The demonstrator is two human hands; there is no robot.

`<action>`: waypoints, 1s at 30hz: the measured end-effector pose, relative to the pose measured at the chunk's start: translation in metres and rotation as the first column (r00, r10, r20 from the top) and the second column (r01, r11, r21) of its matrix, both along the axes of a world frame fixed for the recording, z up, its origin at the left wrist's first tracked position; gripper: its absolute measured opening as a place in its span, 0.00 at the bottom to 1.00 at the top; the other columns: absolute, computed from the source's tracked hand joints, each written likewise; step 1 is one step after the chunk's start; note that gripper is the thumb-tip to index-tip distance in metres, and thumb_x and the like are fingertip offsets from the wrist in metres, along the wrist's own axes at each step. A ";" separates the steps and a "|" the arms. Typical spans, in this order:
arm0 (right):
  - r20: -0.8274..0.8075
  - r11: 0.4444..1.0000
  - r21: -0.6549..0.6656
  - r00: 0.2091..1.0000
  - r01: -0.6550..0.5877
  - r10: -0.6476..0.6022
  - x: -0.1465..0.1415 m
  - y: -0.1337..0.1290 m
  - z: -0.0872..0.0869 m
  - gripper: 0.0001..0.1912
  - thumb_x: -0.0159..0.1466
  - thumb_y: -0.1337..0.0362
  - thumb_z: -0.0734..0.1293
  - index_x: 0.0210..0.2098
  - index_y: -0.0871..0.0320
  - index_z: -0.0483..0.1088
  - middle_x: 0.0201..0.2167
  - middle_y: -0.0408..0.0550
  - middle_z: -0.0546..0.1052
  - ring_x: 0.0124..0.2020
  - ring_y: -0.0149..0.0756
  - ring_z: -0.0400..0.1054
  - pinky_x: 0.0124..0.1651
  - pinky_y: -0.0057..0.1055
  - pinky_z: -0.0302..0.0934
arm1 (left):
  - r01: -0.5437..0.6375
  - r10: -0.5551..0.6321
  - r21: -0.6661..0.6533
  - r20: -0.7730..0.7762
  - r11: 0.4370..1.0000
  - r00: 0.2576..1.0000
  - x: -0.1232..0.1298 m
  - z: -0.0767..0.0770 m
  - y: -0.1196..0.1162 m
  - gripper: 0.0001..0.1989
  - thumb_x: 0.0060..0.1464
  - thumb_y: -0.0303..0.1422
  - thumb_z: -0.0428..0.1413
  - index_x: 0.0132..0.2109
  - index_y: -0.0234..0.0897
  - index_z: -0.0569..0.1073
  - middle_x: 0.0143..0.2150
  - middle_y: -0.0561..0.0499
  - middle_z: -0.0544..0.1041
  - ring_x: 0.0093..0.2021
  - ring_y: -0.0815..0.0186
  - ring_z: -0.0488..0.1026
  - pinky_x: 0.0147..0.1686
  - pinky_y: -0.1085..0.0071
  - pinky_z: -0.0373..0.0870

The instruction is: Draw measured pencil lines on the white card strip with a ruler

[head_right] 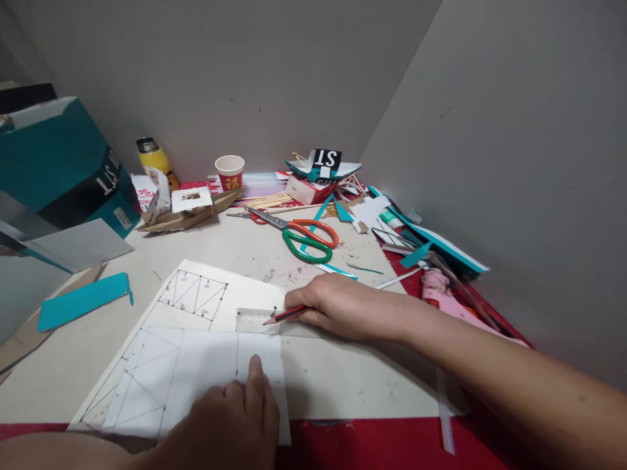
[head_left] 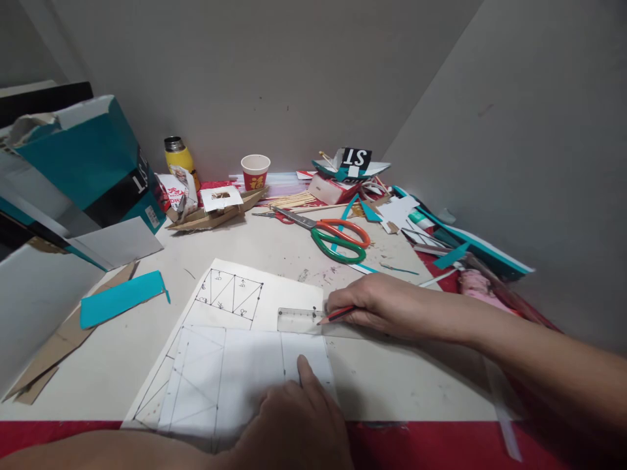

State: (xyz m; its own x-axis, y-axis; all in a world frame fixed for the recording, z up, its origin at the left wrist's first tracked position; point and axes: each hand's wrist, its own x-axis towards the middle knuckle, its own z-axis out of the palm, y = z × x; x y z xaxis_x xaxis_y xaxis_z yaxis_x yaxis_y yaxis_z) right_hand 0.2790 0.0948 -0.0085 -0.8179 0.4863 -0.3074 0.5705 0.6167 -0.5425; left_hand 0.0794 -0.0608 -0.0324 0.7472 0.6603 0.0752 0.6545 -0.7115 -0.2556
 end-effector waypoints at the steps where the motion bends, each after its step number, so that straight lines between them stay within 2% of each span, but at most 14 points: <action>1: -0.005 1.000 -0.010 1.000 0.000 0.000 0.000 0.000 0.000 0.15 0.71 0.64 0.60 0.43 0.54 0.80 0.37 0.49 0.83 0.36 0.39 0.76 0.38 0.30 0.63 | 0.005 -0.005 -0.013 -0.012 1.000 1.000 0.000 0.000 0.000 0.14 0.66 0.34 0.56 0.47 0.26 0.82 0.46 0.27 0.82 0.19 0.63 0.75 0.16 0.72 0.64; 6: 0.011 0.997 -0.069 1.000 0.018 -0.017 -0.003 0.001 0.002 0.15 0.70 0.66 0.60 0.41 0.55 0.79 0.36 0.49 0.82 0.35 0.38 0.75 0.38 0.30 0.63 | -0.003 -0.002 -0.066 -0.068 0.998 0.998 0.001 -0.001 0.000 0.14 0.67 0.28 0.54 0.53 0.25 0.79 0.49 0.26 0.81 0.21 0.62 0.77 0.16 0.71 0.66; 11: 0.012 0.995 -0.087 0.998 0.055 -0.055 -0.003 0.001 0.004 0.14 0.69 0.65 0.59 0.38 0.57 0.76 0.33 0.48 0.80 0.33 0.36 0.72 0.37 0.29 0.62 | 0.001 -0.001 -0.008 -0.034 1.000 0.999 0.001 -0.001 0.000 0.10 0.65 0.28 0.56 0.46 0.25 0.81 0.47 0.29 0.83 0.19 0.63 0.75 0.16 0.71 0.67; 17: -0.088 0.991 -0.068 0.989 0.116 -0.121 0.004 0.002 0.008 0.06 0.61 0.68 0.60 0.29 0.56 0.65 0.25 0.45 0.72 0.27 0.35 0.65 0.33 0.29 0.58 | 0.023 -0.021 0.056 -0.029 0.998 0.999 -0.001 -0.002 0.000 0.13 0.64 0.33 0.57 0.46 0.27 0.82 0.46 0.30 0.83 0.19 0.63 0.74 0.14 0.71 0.65; 20: -0.145 0.980 -0.116 0.974 0.159 -0.175 0.007 -0.002 0.015 0.07 0.63 0.65 0.60 0.27 0.54 0.61 0.23 0.43 0.70 0.26 0.34 0.64 0.32 0.29 0.57 | 0.019 -0.018 0.063 -0.027 0.998 0.999 0.000 -0.002 0.000 0.14 0.62 0.33 0.59 0.47 0.26 0.83 0.46 0.28 0.83 0.19 0.63 0.74 0.14 0.72 0.63; 24: -0.209 0.936 -0.239 0.927 0.260 -0.311 0.012 -0.016 0.024 0.13 0.67 0.58 0.62 0.27 0.54 0.64 0.22 0.41 0.72 0.26 0.33 0.63 0.32 0.29 0.57 | 0.004 -0.004 0.066 -0.008 0.998 1.000 0.002 -0.010 -0.002 0.15 0.60 0.32 0.59 0.48 0.25 0.83 0.48 0.27 0.82 0.19 0.65 0.73 0.14 0.73 0.63; 27: -0.239 0.888 -0.298 0.873 0.351 -0.425 0.017 -0.030 0.026 0.16 0.67 0.53 0.66 0.27 0.55 0.66 0.22 0.42 0.74 0.26 0.33 0.62 0.31 0.30 0.57 | -0.047 0.047 0.053 0.005 0.997 0.999 0.004 -0.021 -0.004 0.18 0.60 0.35 0.58 0.48 0.24 0.83 0.47 0.25 0.82 0.17 0.63 0.72 0.13 0.70 0.62; 29: -0.256 0.854 -0.339 0.835 0.395 -0.487 0.019 -0.039 0.025 0.17 0.66 0.50 0.67 0.29 0.55 0.66 0.22 0.43 0.76 0.26 0.33 0.62 0.31 0.30 0.57 | -0.090 0.090 0.035 -0.008 0.995 0.996 0.003 -0.024 -0.004 0.19 0.58 0.34 0.57 0.48 0.22 0.82 0.45 0.23 0.82 0.17 0.61 0.73 0.12 0.69 0.63; 30: -0.256 0.834 -0.363 0.817 0.415 -0.517 0.020 -0.044 0.024 0.18 0.65 0.48 0.68 0.30 0.55 0.66 0.23 0.44 0.77 0.25 0.32 0.61 0.30 0.30 0.56 | -0.068 0.069 0.021 -0.018 0.997 0.997 0.003 -0.024 -0.004 0.19 0.59 0.32 0.55 0.48 0.21 0.82 0.46 0.23 0.82 0.17 0.61 0.74 0.12 0.70 0.63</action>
